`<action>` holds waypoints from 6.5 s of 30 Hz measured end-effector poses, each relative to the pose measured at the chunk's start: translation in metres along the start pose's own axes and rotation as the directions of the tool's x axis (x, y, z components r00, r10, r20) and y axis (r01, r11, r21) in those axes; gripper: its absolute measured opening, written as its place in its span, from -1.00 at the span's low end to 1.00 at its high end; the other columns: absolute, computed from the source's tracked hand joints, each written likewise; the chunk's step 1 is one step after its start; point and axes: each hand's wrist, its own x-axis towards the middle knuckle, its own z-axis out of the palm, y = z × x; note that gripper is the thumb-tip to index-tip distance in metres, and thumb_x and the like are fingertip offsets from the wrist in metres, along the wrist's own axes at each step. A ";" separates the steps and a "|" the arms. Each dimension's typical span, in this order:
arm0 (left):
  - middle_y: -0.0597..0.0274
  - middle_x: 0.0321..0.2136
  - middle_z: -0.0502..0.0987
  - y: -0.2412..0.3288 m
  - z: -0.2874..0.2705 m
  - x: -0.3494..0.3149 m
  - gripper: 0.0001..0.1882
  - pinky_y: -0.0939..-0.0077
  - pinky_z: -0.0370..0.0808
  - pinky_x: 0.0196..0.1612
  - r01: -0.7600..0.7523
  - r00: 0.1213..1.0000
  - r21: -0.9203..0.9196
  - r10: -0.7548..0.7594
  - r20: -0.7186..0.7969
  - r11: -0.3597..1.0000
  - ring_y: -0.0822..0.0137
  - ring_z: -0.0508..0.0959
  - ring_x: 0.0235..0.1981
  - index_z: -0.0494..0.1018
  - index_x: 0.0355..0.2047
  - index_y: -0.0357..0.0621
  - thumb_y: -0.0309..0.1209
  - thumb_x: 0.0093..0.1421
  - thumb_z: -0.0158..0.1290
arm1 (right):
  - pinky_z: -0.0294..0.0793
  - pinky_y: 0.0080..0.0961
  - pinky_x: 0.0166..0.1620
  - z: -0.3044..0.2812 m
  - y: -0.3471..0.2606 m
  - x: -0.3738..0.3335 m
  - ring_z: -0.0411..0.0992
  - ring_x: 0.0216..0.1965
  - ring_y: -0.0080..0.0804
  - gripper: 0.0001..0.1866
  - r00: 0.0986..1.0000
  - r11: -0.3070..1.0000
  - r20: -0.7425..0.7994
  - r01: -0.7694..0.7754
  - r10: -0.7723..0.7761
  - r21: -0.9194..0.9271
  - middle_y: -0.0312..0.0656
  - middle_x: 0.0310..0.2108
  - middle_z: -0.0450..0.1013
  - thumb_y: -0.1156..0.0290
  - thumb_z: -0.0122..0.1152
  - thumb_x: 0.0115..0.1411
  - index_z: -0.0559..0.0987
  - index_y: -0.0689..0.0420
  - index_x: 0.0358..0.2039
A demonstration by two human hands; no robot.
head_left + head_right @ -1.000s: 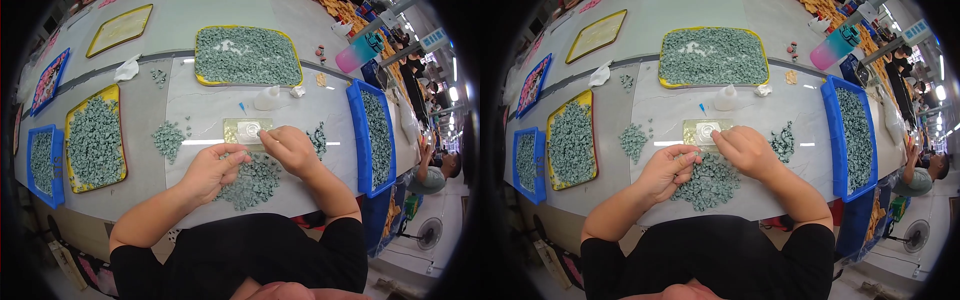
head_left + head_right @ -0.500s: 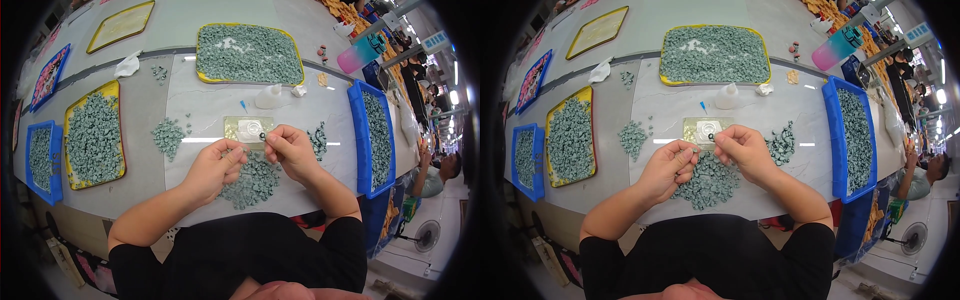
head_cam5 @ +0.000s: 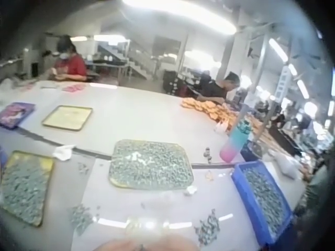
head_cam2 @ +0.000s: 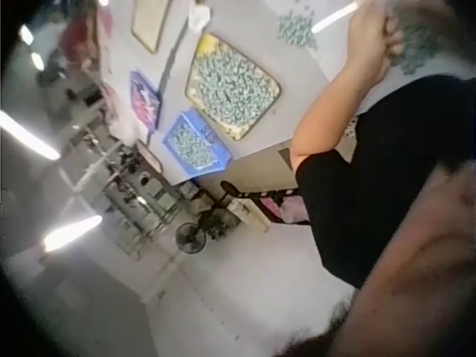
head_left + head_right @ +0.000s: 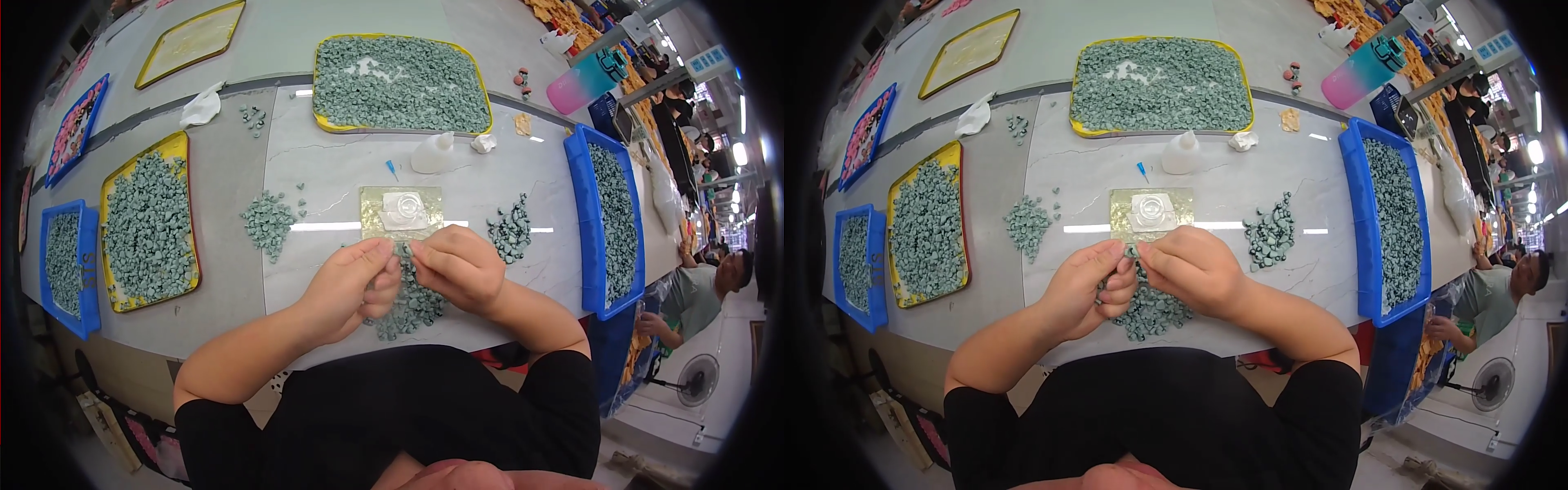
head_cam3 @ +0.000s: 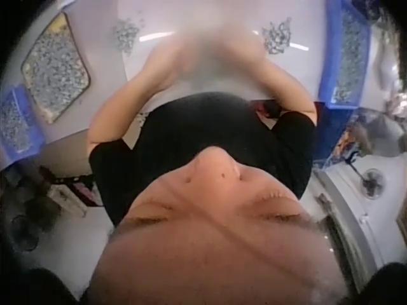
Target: Sorting small green toy components and placing them onto a template on a workbench.
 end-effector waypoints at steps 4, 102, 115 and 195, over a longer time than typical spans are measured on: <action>0.42 -0.69 0.13 -0.001 0.002 -0.002 -0.71 0.71 -0.04 -0.70 0.025 0.999 0.006 -0.025 -0.026 1.000 0.58 0.05 -0.71 0.16 -0.54 -0.06 -0.24 0.31 -0.27 | 0.36 -0.49 -0.53 0.001 0.002 -0.004 0.41 -0.53 -0.31 -0.69 0.996 0.996 0.019 0.086 -0.085 -0.039 -0.10 -0.50 0.43 0.66 0.27 -0.19 0.49 0.38 -0.35; 0.25 -0.46 0.36 -0.001 -0.017 -0.004 -0.82 0.79 0.06 -0.65 -0.209 0.966 0.182 0.232 -0.116 0.961 0.65 0.09 -0.69 0.22 -0.14 -0.25 -0.51 0.25 -0.22 | 0.42 -0.43 -0.35 -0.002 0.027 0.002 0.37 -0.42 -0.31 -0.62 0.964 0.886 0.254 0.188 -0.083 -0.424 -0.15 -0.37 0.35 0.54 0.11 -0.22 0.49 0.38 -0.29; 0.14 -0.41 0.40 0.002 -0.022 -0.006 -0.85 0.77 0.08 -0.65 -0.227 0.963 0.202 0.250 -0.099 0.953 0.64 0.11 -0.68 0.18 -0.18 -0.24 -0.49 0.25 -0.17 | 0.41 -0.47 -0.41 0.003 0.027 0.004 0.40 -0.44 -0.31 -0.69 0.971 0.894 0.223 0.177 -0.089 -0.412 -0.14 -0.38 0.41 0.57 0.17 -0.18 0.54 0.33 -0.33; 0.48 -0.72 0.14 -0.009 0.002 -0.005 -0.71 0.72 0.00 -0.67 -0.073 0.991 0.383 0.111 -0.077 0.921 0.64 0.05 -0.71 0.34 -0.47 -0.28 -0.33 0.30 -0.18 | 0.39 -0.46 -0.36 -0.016 -0.015 0.004 0.42 -0.42 -0.31 -0.76 0.934 0.962 0.232 -0.259 0.272 -0.085 -0.24 -0.45 0.45 0.59 0.28 -0.17 0.51 0.19 -0.40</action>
